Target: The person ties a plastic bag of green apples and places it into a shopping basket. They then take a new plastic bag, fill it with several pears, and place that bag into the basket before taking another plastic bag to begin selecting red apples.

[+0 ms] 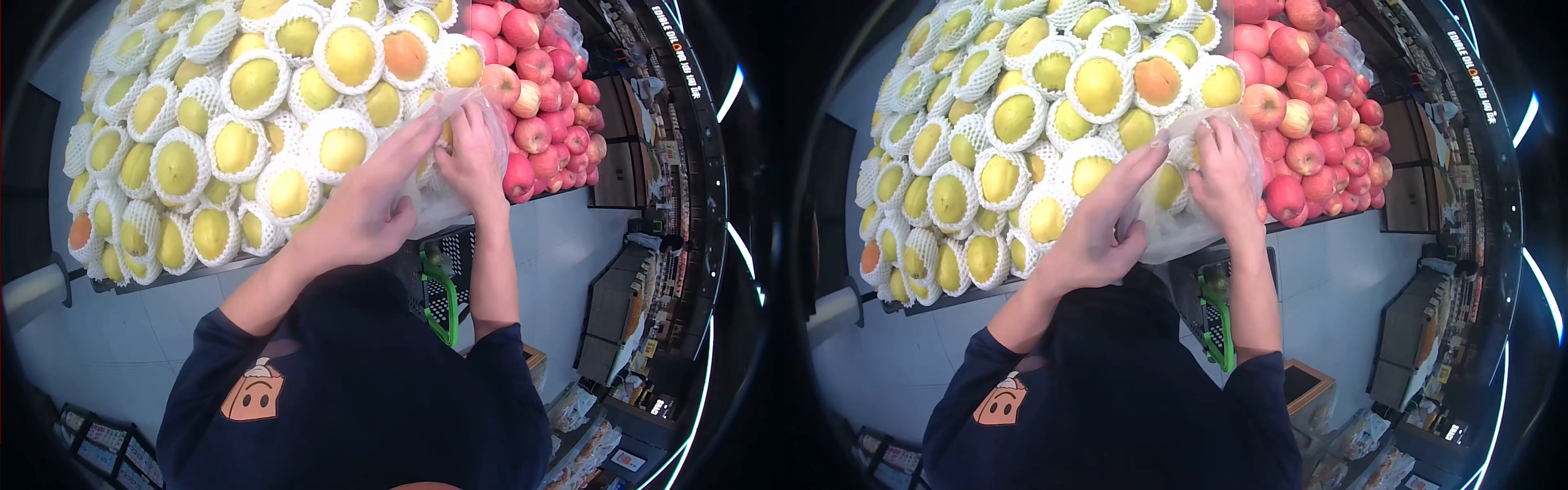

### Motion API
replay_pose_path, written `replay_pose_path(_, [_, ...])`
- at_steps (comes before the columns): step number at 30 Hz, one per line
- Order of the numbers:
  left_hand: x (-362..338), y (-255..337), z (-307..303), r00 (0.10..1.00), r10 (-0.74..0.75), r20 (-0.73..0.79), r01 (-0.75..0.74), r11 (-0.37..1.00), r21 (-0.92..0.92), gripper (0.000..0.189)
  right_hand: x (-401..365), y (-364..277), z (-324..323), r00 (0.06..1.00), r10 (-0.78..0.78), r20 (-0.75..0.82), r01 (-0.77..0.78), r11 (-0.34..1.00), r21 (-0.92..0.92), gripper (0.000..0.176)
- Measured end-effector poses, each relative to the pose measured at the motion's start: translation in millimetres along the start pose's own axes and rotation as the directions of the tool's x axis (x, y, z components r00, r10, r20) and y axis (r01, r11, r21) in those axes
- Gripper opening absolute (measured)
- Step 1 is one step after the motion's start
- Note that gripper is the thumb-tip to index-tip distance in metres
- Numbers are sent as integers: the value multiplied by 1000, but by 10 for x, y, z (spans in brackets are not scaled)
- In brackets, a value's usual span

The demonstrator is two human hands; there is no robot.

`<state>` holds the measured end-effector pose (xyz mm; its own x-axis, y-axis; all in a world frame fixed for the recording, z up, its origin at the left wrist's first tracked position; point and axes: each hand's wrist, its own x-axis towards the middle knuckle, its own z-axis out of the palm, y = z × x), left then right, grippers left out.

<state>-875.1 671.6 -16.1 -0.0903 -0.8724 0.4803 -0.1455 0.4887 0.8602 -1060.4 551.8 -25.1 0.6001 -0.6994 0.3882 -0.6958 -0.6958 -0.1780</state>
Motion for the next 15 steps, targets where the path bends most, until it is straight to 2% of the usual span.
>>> replay_pose_path(3, [52,1,-2,996,76,-43,-70,989,127,81,31,-31,-143,992,-62,112,63,998,-8,62])
replay_pose_path(6, [126,16,49,977,86,-195,-63,991,122,81,76,-10,-286,976,-55,209,44,997,57,65])
replay_pose_path(7, [161,11,74,965,109,-238,-100,994,48,81,82,27,-296,971,-43,236,24,996,85,66])
replay_pose_path(10, [249,89,142,967,107,-232,-103,994,30,82,122,180,-241,960,-157,231,126,982,143,68])
replay_pose_path(13, [300,161,268,972,77,-221,-67,997,49,83,93,252,-203,961,-162,226,146,986,85,74])
replay_pose_path(15, [327,200,292,971,84,-222,-66,994,87,83,10,276,-279,963,-131,235,104,987,124,77])
